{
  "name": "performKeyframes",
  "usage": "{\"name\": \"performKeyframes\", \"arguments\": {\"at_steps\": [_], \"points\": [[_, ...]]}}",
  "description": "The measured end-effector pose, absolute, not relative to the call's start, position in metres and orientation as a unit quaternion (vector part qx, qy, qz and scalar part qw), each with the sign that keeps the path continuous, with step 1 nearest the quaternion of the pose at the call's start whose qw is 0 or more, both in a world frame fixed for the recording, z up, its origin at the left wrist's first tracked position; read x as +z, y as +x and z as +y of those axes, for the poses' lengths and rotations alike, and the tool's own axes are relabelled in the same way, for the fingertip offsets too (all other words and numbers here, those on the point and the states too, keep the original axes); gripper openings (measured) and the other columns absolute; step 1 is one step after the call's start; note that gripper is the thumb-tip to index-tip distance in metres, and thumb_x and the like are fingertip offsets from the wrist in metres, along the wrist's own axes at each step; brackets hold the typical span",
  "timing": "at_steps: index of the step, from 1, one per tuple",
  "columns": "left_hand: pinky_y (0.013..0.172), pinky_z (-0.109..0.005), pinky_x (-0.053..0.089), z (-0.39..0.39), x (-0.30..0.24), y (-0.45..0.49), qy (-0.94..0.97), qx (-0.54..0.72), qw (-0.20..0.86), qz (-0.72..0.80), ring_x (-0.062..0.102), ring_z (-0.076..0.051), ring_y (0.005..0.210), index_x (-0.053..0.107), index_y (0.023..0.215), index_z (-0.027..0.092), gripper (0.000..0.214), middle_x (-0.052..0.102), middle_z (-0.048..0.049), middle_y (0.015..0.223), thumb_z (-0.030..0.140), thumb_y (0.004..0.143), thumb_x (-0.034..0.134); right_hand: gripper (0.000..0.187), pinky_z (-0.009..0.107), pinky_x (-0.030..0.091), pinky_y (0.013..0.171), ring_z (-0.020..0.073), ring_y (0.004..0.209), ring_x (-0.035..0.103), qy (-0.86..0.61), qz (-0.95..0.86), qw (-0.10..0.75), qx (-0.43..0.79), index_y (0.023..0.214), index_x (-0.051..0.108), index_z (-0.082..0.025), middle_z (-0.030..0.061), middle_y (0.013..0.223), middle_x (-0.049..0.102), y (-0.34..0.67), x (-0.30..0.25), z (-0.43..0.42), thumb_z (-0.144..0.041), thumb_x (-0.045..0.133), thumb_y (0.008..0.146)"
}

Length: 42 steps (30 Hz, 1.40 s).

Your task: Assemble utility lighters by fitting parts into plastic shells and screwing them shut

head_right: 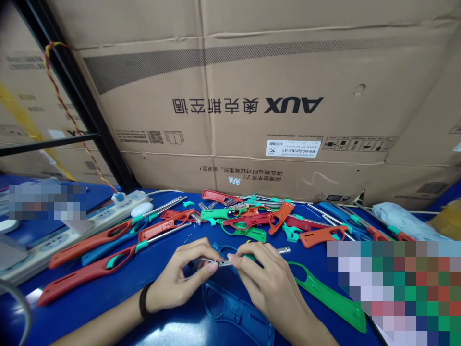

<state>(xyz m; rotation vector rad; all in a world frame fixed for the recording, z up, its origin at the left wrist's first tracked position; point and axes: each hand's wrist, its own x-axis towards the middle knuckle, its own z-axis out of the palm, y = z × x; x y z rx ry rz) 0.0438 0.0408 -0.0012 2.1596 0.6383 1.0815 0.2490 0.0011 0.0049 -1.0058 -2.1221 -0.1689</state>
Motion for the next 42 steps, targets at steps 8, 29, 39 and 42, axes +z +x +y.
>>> {"name": "performKeyframes", "arguments": {"at_steps": [8,29,39,42], "points": [[0.053,-0.02,0.036,0.041,0.003,0.047,0.736,0.373,0.504,0.255,0.043,-0.008,0.054,0.063,0.078,0.012,0.033,0.053,-0.001,0.068,0.043,0.087,0.056,0.017,0.027,0.049,0.065,0.0142,0.074,0.064,-0.393,-0.826,0.399,-0.073,0.089,0.064,-0.021,0.0035,0.084,0.067,0.248,0.006,0.0,-0.015,0.049,0.09],[0.048,-0.018,0.032,0.044,-0.005,0.046,0.705,0.351,0.558,0.26,0.042,-0.005,0.047,0.059,0.076,0.012,0.037,0.048,0.0025,0.061,0.047,0.085,0.059,0.016,0.029,0.05,0.073,0.0142,0.081,0.064,-0.373,-0.83,0.41,-0.057,0.095,0.064,-0.02,0.0026,0.089,0.07,0.249,0.003,-0.001,-0.01,0.053,0.088],[0.048,-0.018,0.032,0.046,-0.006,0.042,0.714,0.334,0.56,0.254,0.042,-0.007,0.05,0.059,0.071,0.011,0.039,0.05,0.001,0.06,0.048,0.082,0.061,0.02,0.03,0.05,0.074,0.0155,0.084,0.064,-0.339,-0.84,0.422,-0.047,0.101,0.064,-0.019,0.0033,0.094,0.072,0.249,0.002,-0.002,-0.009,0.053,0.088],[0.048,-0.018,0.032,0.046,-0.005,0.042,0.713,0.335,0.561,0.254,0.04,-0.006,0.049,0.058,0.071,0.011,0.037,0.047,0.0023,0.058,0.046,0.082,0.061,0.021,0.03,0.049,0.076,0.0157,0.085,0.064,-0.333,-0.841,0.423,-0.051,0.102,0.064,-0.018,0.0038,0.095,0.072,0.25,0.001,-0.002,-0.008,0.054,0.087]]}}
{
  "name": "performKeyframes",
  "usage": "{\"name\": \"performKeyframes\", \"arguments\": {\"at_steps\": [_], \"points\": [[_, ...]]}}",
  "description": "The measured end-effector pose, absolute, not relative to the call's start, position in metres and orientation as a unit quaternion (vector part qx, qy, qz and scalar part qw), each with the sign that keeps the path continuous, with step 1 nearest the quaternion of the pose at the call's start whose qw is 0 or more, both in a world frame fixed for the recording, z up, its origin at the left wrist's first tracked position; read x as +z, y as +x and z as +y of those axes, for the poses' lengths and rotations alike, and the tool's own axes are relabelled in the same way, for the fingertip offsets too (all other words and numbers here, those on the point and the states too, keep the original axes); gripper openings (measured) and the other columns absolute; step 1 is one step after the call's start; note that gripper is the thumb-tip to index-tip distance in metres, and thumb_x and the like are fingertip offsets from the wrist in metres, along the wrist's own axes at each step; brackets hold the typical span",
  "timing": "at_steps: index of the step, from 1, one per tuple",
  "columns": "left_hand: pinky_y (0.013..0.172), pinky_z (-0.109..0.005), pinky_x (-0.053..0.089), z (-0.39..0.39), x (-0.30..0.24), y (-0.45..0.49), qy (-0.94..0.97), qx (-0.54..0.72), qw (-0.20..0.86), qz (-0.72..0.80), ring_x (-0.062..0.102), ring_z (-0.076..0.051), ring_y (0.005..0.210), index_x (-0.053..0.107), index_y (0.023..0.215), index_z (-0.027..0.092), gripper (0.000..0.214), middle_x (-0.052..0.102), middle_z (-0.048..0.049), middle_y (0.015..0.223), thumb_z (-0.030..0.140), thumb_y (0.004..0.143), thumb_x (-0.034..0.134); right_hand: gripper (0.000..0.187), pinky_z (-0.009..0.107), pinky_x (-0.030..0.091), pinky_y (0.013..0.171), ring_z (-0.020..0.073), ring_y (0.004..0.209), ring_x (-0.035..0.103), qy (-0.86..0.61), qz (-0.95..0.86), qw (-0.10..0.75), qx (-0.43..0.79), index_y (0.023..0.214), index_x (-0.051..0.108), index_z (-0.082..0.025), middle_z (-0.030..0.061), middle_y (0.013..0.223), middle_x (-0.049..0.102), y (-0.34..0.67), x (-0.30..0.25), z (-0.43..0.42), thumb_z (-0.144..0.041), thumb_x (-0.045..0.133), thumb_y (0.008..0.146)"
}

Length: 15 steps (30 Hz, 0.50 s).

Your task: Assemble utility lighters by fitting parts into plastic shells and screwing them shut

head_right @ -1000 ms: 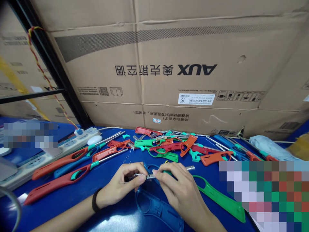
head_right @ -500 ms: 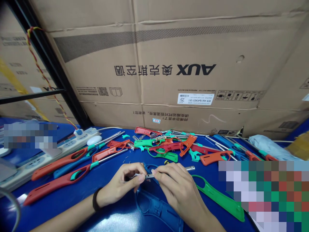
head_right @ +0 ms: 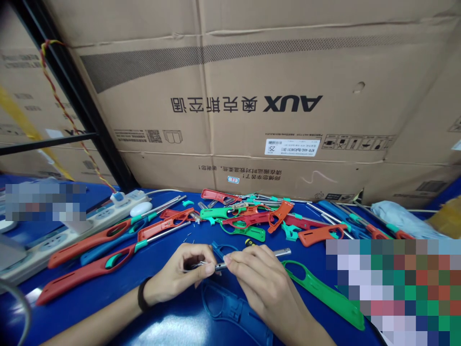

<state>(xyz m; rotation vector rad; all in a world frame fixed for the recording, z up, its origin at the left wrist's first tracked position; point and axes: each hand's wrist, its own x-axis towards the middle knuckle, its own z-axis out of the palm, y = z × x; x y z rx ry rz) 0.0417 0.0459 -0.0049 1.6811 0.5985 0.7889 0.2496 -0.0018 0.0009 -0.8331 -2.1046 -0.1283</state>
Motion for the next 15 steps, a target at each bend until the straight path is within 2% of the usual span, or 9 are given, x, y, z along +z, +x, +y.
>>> {"name": "performKeyframes", "arguments": {"at_steps": [5,9,12,15], "points": [[0.052,-0.02,0.031,0.047,-0.003,0.043,0.737,0.338,0.511,0.285,0.039,-0.008,0.054,0.063,0.073,0.01,0.037,0.051,0.0003,0.06,0.046,0.083,0.06,0.019,0.03,0.051,0.072,0.0161,0.081,0.064,-0.35,-0.843,0.402,-0.069,0.099,0.063,-0.018,0.0032,0.091,0.071,0.249,0.003,-0.001,-0.007,0.051,0.088],[0.056,-0.021,0.035,0.054,0.0,0.04,0.759,0.338,0.468,0.301,0.046,-0.011,0.061,0.068,0.087,0.01,0.041,0.061,-0.0047,0.072,0.05,0.084,0.057,0.016,0.029,0.052,0.069,0.0162,0.076,0.065,-0.379,-0.841,0.378,-0.072,0.093,0.062,-0.018,0.0025,0.085,0.069,0.248,0.006,-0.001,-0.009,0.049,0.089],[0.051,-0.02,0.032,0.063,-0.005,0.035,0.75,0.346,0.48,0.295,0.043,-0.01,0.054,0.069,0.093,0.01,0.054,0.055,-0.0021,0.064,0.059,0.085,0.049,0.015,0.027,0.053,0.07,0.0159,0.08,0.066,-0.423,-0.82,0.384,-0.03,0.098,0.06,-0.02,0.0019,0.088,0.069,0.248,0.006,-0.001,-0.013,0.049,0.09],[0.045,-0.02,0.029,0.072,-0.014,0.029,0.722,0.358,0.518,0.286,0.035,-0.008,0.046,0.068,0.096,0.009,0.07,0.046,0.0007,0.058,0.068,0.087,0.031,0.014,0.025,0.053,0.068,0.0151,0.082,0.067,-0.495,-0.768,0.406,0.009,0.102,0.059,-0.023,0.0004,0.093,0.07,0.248,0.007,-0.001,-0.021,0.052,0.09]]}}
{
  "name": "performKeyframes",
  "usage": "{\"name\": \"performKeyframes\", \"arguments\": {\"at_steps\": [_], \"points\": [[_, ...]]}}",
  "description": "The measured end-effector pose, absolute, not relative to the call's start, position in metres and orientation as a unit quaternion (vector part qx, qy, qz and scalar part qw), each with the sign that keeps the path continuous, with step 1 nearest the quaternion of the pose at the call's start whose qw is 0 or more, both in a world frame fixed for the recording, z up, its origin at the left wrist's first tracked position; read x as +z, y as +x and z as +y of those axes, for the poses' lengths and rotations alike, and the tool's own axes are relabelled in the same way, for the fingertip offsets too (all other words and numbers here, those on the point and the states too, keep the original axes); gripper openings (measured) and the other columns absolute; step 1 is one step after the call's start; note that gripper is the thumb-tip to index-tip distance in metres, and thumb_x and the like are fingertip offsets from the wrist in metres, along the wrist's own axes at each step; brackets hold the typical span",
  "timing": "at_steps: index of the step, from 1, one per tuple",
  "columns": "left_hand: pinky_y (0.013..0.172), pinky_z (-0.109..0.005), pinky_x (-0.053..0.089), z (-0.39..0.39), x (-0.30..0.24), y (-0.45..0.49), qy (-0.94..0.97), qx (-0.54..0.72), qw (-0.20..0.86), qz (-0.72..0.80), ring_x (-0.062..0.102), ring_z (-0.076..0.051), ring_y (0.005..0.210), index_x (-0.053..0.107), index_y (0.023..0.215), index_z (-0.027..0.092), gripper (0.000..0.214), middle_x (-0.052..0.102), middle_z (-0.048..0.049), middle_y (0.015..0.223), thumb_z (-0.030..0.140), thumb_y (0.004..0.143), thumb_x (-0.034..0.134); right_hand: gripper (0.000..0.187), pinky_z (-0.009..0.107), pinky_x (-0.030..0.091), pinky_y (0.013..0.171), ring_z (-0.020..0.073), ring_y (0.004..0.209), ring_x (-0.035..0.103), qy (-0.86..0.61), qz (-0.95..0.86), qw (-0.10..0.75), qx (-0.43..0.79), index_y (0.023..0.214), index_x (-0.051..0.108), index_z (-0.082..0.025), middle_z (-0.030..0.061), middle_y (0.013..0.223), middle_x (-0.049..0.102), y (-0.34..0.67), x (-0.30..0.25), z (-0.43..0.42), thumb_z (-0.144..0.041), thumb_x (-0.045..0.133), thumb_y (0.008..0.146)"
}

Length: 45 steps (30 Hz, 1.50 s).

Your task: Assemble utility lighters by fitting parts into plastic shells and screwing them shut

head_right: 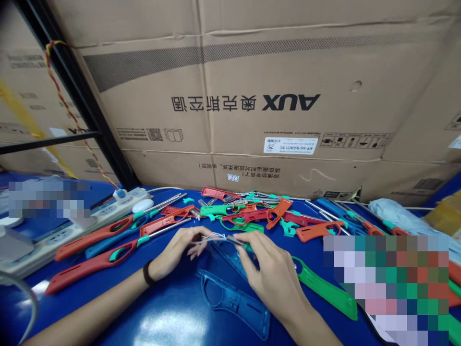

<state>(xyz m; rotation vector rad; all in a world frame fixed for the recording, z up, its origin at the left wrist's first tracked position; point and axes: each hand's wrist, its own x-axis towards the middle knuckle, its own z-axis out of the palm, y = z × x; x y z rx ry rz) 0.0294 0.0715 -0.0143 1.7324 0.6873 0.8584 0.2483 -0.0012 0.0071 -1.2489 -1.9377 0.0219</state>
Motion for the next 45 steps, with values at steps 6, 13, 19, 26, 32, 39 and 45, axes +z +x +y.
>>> {"name": "performKeyframes", "arguments": {"at_steps": [6,13,19,26,32,39,45], "points": [[0.057,-0.026,0.035,0.07,-0.011,0.028,0.768,0.346,0.445,0.304,0.043,-0.013,0.055,0.067,0.091,0.011,0.065,0.052,-0.0027,0.064,0.059,0.092,0.024,0.009,0.018,0.05,0.057,0.011,0.067,0.065,-0.534,-0.676,0.506,-0.04,0.095,0.059,-0.024,-0.0021,0.084,0.069,0.248,0.014,-0.003,-0.025,0.059,0.086],[0.081,-0.035,0.034,0.044,-0.002,0.042,0.948,0.186,0.184,0.18,0.051,-0.019,0.079,0.065,0.099,0.021,0.049,0.06,-0.0036,0.089,0.055,0.065,0.07,0.006,0.021,0.049,0.07,0.0125,0.074,0.063,-0.489,-0.688,0.531,-0.071,0.091,0.062,-0.022,-0.0001,0.083,0.065,0.249,0.016,-0.001,-0.022,0.062,0.085],[0.087,-0.034,0.033,0.043,-0.007,0.043,0.955,0.17,0.181,0.161,0.05,-0.018,0.084,0.065,0.1,0.022,0.041,0.058,-0.0017,0.093,0.037,0.062,0.073,0.014,0.022,0.049,0.071,0.0117,0.077,0.062,-0.47,-0.706,0.528,-0.049,0.099,0.064,-0.022,0.0011,0.086,0.065,0.249,0.014,-0.002,-0.018,0.061,0.086],[0.089,-0.037,0.032,0.044,-0.006,0.041,0.954,0.179,0.168,0.173,0.05,-0.019,0.082,0.063,0.095,0.021,0.038,0.059,-0.002,0.09,0.037,0.061,0.07,0.018,0.024,0.049,0.07,0.0122,0.077,0.062,-0.473,-0.71,0.52,-0.042,0.102,0.065,-0.024,0.0008,0.087,0.066,0.249,0.012,-0.002,-0.019,0.061,0.085],[0.087,-0.038,0.032,0.046,-0.004,0.04,0.951,0.173,0.16,0.2,0.051,-0.021,0.082,0.062,0.091,0.02,0.037,0.061,-0.003,0.087,0.04,0.06,0.069,0.013,0.028,0.052,0.072,0.0153,0.077,0.065,-0.493,-0.719,0.49,-0.005,0.095,0.067,-0.024,0.0018,0.086,0.069,0.252,0.017,-0.002,-0.026,0.058,0.087],[0.098,-0.042,0.028,0.045,-0.001,0.039,0.952,0.176,0.202,0.149,0.053,-0.021,0.088,0.066,0.094,0.022,0.036,0.059,-0.003,0.098,0.016,0.059,0.063,0.011,0.024,0.053,0.072,0.0141,0.076,0.067,-0.478,-0.77,0.396,0.147,0.085,0.07,-0.027,-0.0025,0.082,0.072,0.271,0.042,-0.001,-0.032,0.06,0.085],[0.096,-0.036,0.035,0.044,-0.001,0.041,0.937,0.209,0.256,0.113,0.053,-0.019,0.101,0.074,0.082,0.028,0.046,0.061,-0.0006,0.107,-0.004,0.066,0.046,0.014,0.024,0.054,0.064,0.0158,0.069,0.068,-0.464,-0.752,0.427,0.192,0.08,0.071,-0.023,0.0014,0.077,0.073,0.274,0.047,-0.002,-0.034,0.062,0.082]]}}
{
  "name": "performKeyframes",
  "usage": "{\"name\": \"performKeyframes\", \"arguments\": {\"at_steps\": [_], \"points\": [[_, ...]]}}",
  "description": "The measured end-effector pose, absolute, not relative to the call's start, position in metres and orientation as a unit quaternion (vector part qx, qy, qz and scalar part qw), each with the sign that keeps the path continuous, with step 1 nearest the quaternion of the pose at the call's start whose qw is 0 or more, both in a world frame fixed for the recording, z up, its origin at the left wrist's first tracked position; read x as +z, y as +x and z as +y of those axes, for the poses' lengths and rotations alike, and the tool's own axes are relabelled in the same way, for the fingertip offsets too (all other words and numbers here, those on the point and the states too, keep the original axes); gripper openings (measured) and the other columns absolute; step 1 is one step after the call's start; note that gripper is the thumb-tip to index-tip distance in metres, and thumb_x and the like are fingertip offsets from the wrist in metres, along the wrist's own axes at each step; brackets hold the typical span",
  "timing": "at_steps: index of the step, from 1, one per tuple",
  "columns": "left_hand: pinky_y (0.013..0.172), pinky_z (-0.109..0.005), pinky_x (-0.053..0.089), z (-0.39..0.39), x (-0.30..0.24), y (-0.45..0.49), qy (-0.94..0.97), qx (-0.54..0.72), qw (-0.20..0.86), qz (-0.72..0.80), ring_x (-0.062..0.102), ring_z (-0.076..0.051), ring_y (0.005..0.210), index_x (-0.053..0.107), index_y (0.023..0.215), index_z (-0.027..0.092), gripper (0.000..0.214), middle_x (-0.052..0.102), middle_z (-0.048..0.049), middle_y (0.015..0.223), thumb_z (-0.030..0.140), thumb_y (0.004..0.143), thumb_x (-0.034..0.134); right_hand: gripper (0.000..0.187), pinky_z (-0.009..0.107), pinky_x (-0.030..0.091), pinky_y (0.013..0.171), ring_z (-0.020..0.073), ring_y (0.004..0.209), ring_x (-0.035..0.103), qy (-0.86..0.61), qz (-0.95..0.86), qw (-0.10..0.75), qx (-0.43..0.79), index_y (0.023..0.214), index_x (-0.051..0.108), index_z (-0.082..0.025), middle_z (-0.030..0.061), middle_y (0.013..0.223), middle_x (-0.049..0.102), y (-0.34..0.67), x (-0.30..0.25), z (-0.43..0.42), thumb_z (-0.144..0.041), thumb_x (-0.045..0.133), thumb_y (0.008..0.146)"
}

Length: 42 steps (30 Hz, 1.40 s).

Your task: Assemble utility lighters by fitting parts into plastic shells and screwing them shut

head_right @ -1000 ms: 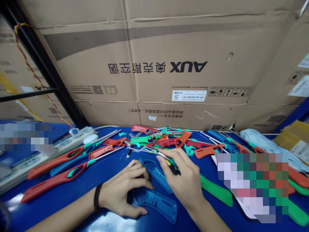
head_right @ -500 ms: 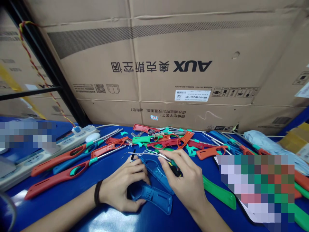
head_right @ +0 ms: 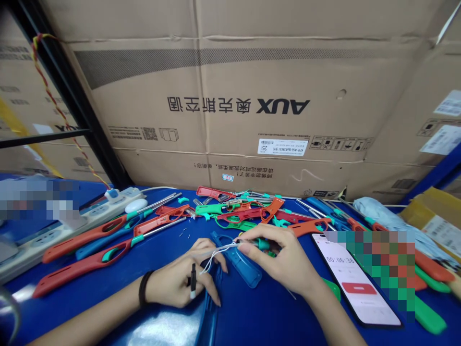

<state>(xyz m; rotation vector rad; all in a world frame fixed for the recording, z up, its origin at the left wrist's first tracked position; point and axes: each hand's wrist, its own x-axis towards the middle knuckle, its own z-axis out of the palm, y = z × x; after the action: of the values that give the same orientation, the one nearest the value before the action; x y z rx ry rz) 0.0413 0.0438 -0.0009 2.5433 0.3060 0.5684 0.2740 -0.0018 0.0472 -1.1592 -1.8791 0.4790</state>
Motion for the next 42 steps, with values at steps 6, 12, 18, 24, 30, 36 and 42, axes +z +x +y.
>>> {"name": "performKeyframes", "arguments": {"at_steps": [6,12,18,24,30,36,42], "points": [[0.094,-0.03,0.041,0.048,-0.006,0.044,0.888,0.24,0.375,0.118,0.06,-0.014,0.093,0.072,0.067,0.02,0.049,0.065,-0.0004,0.102,-0.008,0.07,0.032,0.013,0.024,0.054,0.062,0.0143,0.063,0.066,-0.472,-0.744,0.439,0.176,0.078,0.071,-0.022,0.0006,0.073,0.072,0.272,0.044,-0.001,-0.032,0.062,0.081],[0.083,-0.037,0.038,0.047,0.007,0.037,0.929,0.235,0.216,0.189,0.054,-0.018,0.075,0.068,0.085,0.019,0.02,0.061,-0.0039,0.081,0.034,0.075,0.06,0.008,0.026,0.055,0.068,0.0154,0.071,0.068,-0.45,-0.766,0.426,0.172,0.08,0.072,-0.024,-0.0004,0.077,0.074,0.273,0.042,-0.001,-0.03,0.066,0.079],[0.087,-0.037,0.032,0.042,0.005,0.039,0.957,0.161,0.183,0.155,0.052,-0.018,0.069,0.061,0.082,0.019,0.053,0.062,-0.0015,0.076,0.065,0.055,0.069,0.014,0.028,0.056,0.069,0.0167,0.07,0.068,-0.477,-0.747,0.438,0.15,0.079,0.072,-0.023,0.0008,0.077,0.074,0.275,0.043,0.001,-0.035,0.065,0.08],[0.096,-0.039,0.027,0.045,0.005,0.036,0.959,0.16,0.173,0.154,0.058,-0.022,0.089,0.061,0.115,0.023,0.055,0.067,-0.0057,0.098,0.052,0.07,0.069,0.018,0.029,0.056,0.07,0.0175,0.073,0.069,-0.528,-0.721,0.429,0.13,0.079,0.071,-0.025,0.0002,0.08,0.074,0.276,0.036,-0.005,-0.041,0.062,0.081],[0.098,-0.04,0.028,0.059,0.008,0.026,0.952,0.167,0.177,0.185,0.059,-0.019,0.077,0.068,0.093,0.021,0.042,0.067,-0.0022,0.084,0.051,0.064,0.072,0.019,0.022,0.054,0.057,0.017,0.067,0.068,-0.601,-0.692,0.392,0.078,0.079,0.072,-0.026,-0.0014,0.079,0.074,0.279,0.025,-0.035,-0.043,0.063,0.081],[0.087,-0.034,0.033,0.054,-0.007,0.038,0.946,0.202,0.169,0.188,0.059,-0.017,0.075,0.068,0.093,0.019,0.039,0.066,-0.0025,0.082,0.055,0.076,0.065,0.024,0.017,0.048,0.042,0.0122,0.048,0.06,-0.595,-0.693,0.385,0.135,0.075,0.066,-0.025,-0.0034,0.061,0.067,0.277,0.007,-0.052,-0.045,0.057,0.084],[0.089,-0.037,0.03,0.052,-0.01,0.04,0.937,0.228,0.161,0.209,0.06,-0.018,0.075,0.068,0.088,0.018,0.048,0.067,-0.0019,0.082,0.062,0.067,0.069,0.025,0.015,0.049,0.046,0.0117,0.05,0.061,-0.604,-0.705,0.348,0.132,0.073,0.063,-0.025,-0.0049,0.059,0.065,0.269,-0.008,-0.06,-0.044,0.053,0.086]]}}
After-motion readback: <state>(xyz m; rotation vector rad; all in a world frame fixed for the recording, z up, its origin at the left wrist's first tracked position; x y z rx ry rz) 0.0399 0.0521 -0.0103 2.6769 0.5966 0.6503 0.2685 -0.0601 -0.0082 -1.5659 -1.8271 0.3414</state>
